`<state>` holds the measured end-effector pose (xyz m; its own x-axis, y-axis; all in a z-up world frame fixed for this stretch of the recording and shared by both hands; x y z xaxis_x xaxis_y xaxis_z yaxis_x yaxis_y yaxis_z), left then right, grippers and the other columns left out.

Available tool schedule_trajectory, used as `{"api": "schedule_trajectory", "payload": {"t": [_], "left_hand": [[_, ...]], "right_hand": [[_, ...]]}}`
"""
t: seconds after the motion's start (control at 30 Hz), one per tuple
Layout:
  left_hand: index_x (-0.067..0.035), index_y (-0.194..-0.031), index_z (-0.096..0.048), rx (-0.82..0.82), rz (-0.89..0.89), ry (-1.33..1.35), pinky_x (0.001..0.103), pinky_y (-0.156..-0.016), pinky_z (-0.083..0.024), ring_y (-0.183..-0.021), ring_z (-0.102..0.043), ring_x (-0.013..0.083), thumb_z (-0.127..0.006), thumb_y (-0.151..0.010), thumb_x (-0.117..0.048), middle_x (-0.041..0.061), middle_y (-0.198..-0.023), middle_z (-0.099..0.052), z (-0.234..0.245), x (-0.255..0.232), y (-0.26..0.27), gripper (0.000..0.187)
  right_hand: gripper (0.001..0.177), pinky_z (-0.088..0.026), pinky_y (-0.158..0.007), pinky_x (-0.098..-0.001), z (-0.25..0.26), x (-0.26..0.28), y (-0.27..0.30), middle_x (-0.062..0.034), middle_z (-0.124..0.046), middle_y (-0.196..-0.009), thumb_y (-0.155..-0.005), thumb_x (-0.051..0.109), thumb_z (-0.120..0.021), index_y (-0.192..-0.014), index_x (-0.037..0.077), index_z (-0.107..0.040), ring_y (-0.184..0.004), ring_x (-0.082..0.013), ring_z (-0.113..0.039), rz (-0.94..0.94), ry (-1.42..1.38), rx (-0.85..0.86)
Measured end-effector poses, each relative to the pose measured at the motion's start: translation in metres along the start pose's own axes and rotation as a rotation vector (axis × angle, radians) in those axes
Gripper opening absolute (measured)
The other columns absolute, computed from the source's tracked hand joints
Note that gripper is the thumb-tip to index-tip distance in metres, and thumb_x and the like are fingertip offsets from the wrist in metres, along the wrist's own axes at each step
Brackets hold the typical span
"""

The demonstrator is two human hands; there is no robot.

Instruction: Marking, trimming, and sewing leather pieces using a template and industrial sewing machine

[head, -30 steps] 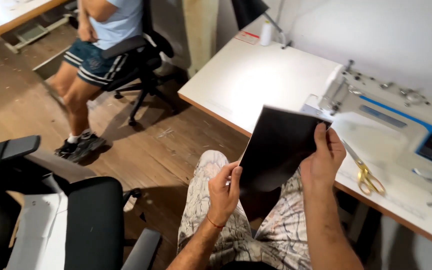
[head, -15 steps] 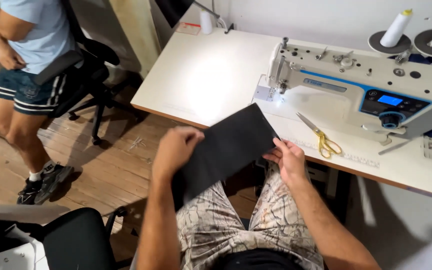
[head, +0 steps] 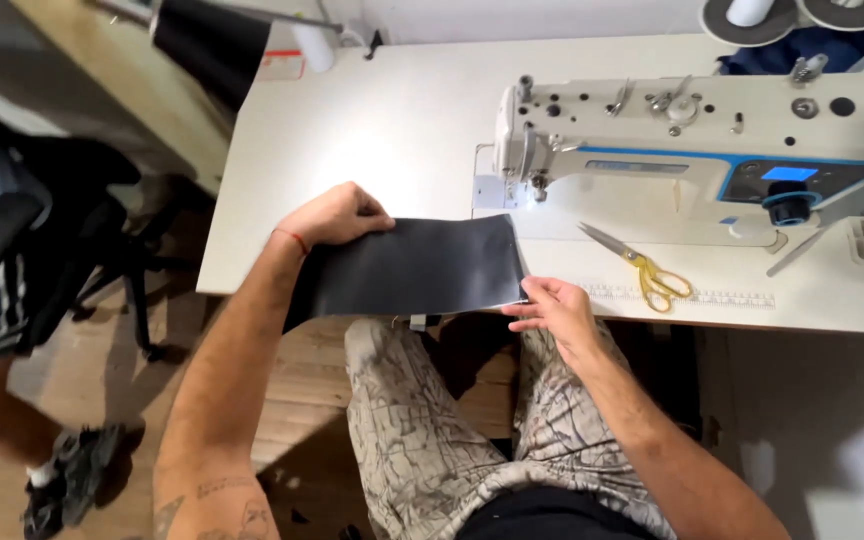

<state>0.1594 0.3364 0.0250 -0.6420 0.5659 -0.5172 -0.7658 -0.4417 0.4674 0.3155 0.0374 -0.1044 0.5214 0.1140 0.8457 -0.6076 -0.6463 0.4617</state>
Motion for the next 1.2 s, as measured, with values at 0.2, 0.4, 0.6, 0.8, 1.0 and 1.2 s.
{"api": "schedule_trajectory", "payload": {"t": [0.2, 0.4, 0.6, 0.8, 1.0, 1.2], "left_hand": [[-0.021, -0.102, -0.083, 0.052, -0.029, 0.01, 0.04, -0.085, -0.057, -0.089, -0.075, 0.0259, -0.07, -0.092, -0.036, 0.007, -0.089, -0.079, 0.001, 0.022, -0.04, 0.023], [-0.017, -0.103, -0.084, 0.166, -0.104, 0.011, 0.037, -0.081, -0.058, -0.084, -0.076, 0.0244, -0.07, -0.091, -0.033, 0.008, -0.089, -0.08, -0.005, 0.042, -0.077, 0.024], [-0.014, -0.104, -0.083, 0.227, -0.136, 0.065, 0.034, -0.079, -0.058, -0.081, -0.073, 0.0203, -0.072, -0.092, -0.033, 0.008, -0.087, -0.079, -0.005, 0.058, -0.111, 0.025], [-0.011, -0.102, -0.083, 0.265, -0.11, 0.179, 0.032, -0.072, -0.06, -0.074, -0.073, 0.0195, -0.073, -0.093, -0.032, 0.009, -0.083, -0.079, -0.008, 0.074, -0.123, 0.025], [-0.01, -0.1, -0.082, 0.289, -0.092, 0.245, 0.032, -0.069, -0.06, -0.072, -0.072, 0.0181, -0.075, -0.094, -0.031, 0.009, -0.082, -0.079, -0.007, 0.084, -0.13, 0.024], [-0.009, -0.099, -0.082, 0.285, -0.117, 0.26, 0.031, -0.069, -0.058, -0.072, -0.07, 0.0183, -0.073, -0.094, -0.028, 0.008, -0.081, -0.077, -0.008, 0.09, -0.139, 0.022]], "right_hand": [[0.042, -0.068, -0.058, -0.0467, -0.001, -0.017, -0.017, -0.0324, -0.068, -0.106, -0.097, 0.005, -0.069, -0.126, -0.021, -0.052, -0.079, -0.046, -0.075, 0.077, 0.047, -0.015], [0.046, -0.063, -0.048, -0.0326, -0.004, -0.005, -0.017, -0.0191, -0.076, -0.074, -0.097, 0.013, -0.066, -0.138, 0.005, -0.048, -0.053, -0.0305, -0.075, 0.139, 0.496, 0.005], [0.037, -0.064, -0.05, -0.0342, -0.014, 0.012, -0.017, -0.02, -0.073, -0.068, -0.096, 0.011, -0.063, -0.133, 0.009, -0.062, -0.053, -0.0317, -0.075, 0.129, 0.45, -0.076], [0.043, -0.064, -0.058, -0.032, -0.028, 0.021, -0.012, -0.0188, -0.074, -0.068, -0.092, 0.009, -0.061, -0.135, 0.013, -0.064, -0.057, -0.0287, -0.077, 0.105, 0.496, -0.125], [0.039, -0.063, -0.056, -0.0322, -0.036, 0.024, -0.014, -0.0195, -0.073, -0.066, -0.093, 0.008, -0.061, -0.13, 0.009, -0.071, -0.056, -0.0283, -0.076, 0.11, 0.524, -0.137], [0.04, -0.064, -0.054, -0.0339, -0.042, 0.027, -0.016, -0.0243, -0.072, -0.067, -0.092, 0.004, -0.06, -0.131, 0.002, -0.068, -0.056, -0.0302, -0.075, 0.134, 0.442, -0.148]]}}
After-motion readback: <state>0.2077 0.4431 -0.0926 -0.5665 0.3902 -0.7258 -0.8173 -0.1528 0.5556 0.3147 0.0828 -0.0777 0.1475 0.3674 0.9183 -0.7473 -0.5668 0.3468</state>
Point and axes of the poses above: each hand's wrist, its own y-axis away from the middle knuckle, its own z-axis out of the back of the hand, x = y × z, the point moved 3 cm from there along -y, towards the middle knuckle
